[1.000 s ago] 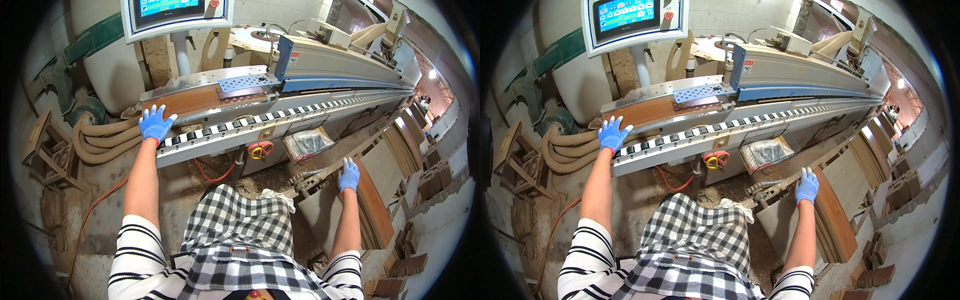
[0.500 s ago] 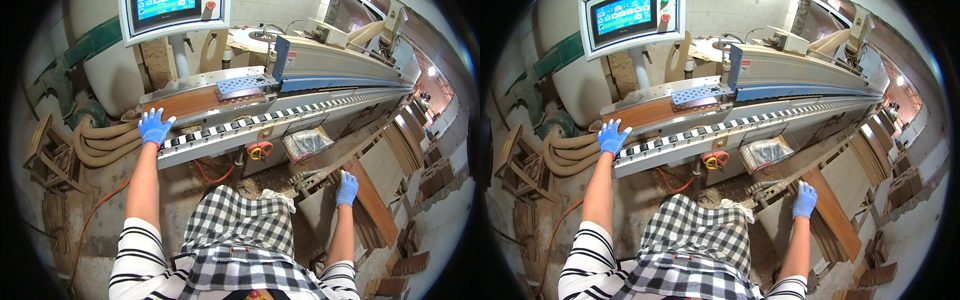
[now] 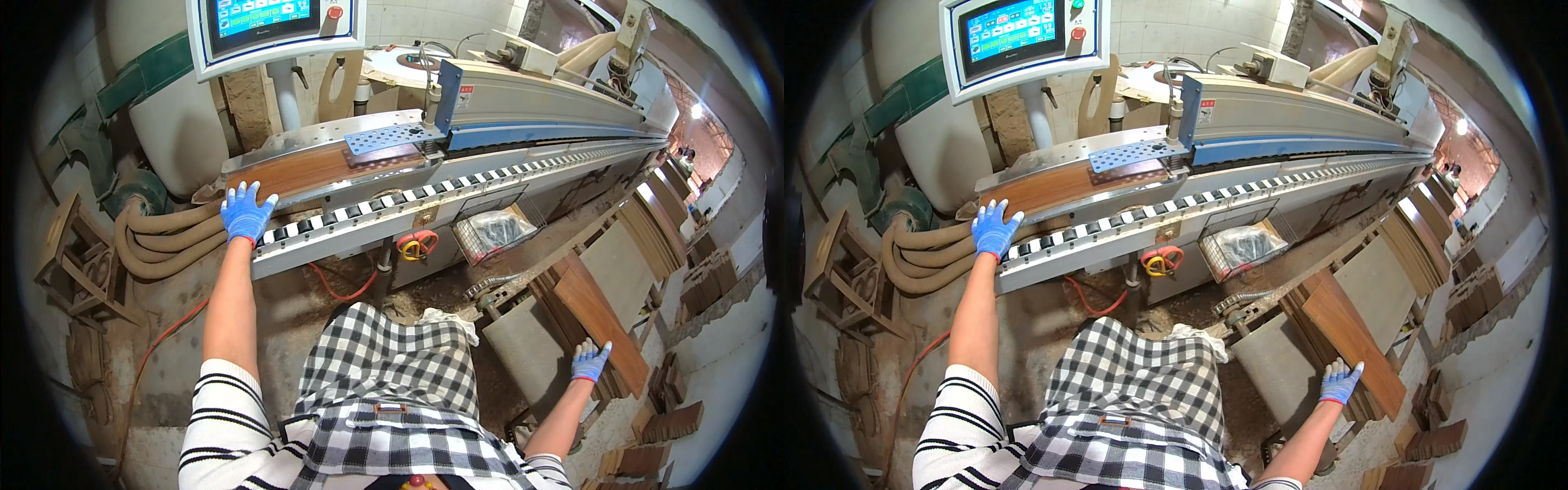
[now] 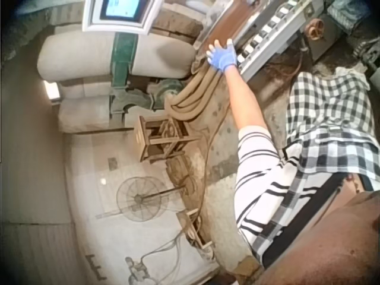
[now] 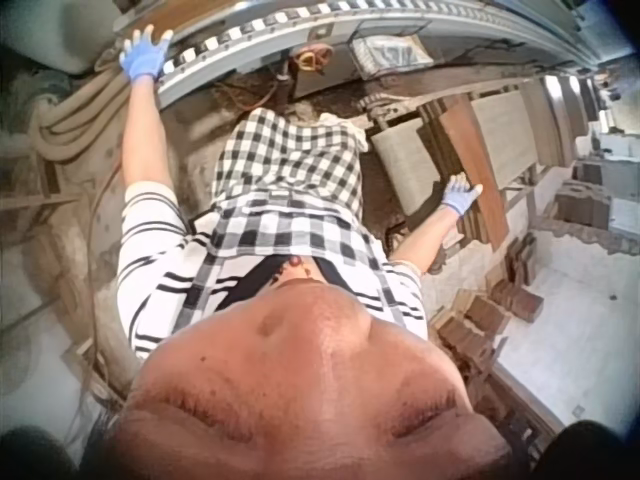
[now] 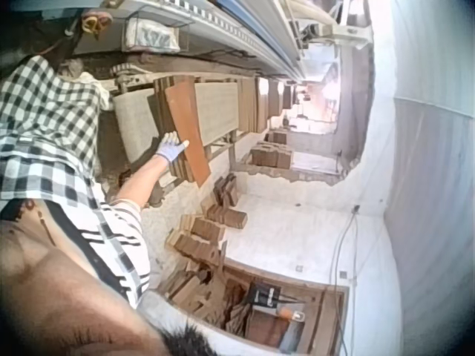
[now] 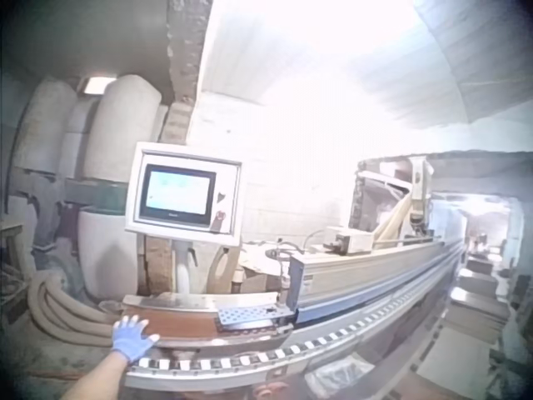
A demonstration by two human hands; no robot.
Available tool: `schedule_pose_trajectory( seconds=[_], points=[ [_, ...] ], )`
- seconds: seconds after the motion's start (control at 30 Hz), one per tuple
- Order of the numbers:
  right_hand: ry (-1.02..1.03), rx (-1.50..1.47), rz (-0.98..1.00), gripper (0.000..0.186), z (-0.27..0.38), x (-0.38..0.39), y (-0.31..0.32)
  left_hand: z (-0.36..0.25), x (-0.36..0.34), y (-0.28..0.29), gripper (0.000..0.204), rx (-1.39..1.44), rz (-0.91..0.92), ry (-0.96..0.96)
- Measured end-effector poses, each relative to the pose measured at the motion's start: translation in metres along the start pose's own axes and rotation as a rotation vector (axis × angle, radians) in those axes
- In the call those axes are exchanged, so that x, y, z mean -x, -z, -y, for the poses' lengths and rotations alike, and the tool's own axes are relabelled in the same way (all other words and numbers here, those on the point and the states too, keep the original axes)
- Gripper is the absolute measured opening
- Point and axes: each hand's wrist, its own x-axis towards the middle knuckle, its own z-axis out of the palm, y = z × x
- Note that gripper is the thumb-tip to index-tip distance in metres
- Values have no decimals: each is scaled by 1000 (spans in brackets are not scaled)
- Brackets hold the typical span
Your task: The person feeds rectangular wooden planks one at a time into a belt sander, guides them through the machine, and removes them from the output side. The person repeats this process for multiple planks, stacking the finished pieces on a nearby table.
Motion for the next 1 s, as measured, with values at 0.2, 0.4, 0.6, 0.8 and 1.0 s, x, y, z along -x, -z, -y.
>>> schedule_pose_trajectory(
  seconds=[0.2,0.4,0.6,0.8,1.0],
  points=[
    [104,73,-28,61,-4,-23,18,1,3,1,65,21,8,0],
    [39,-2,-4,50,-18,0,11,15,4,0,62,71,-1,26],
    [85,-41,15,58,-14,0,15,37,7,-1,63,168,-12,104],
    [63,-60,18,58,-16,-9,20,36,13,4,61,244,-12,116],
    [78,-75,14,68,-15,-7,22,38,12,1,59,239,-35,109]
  ],
)
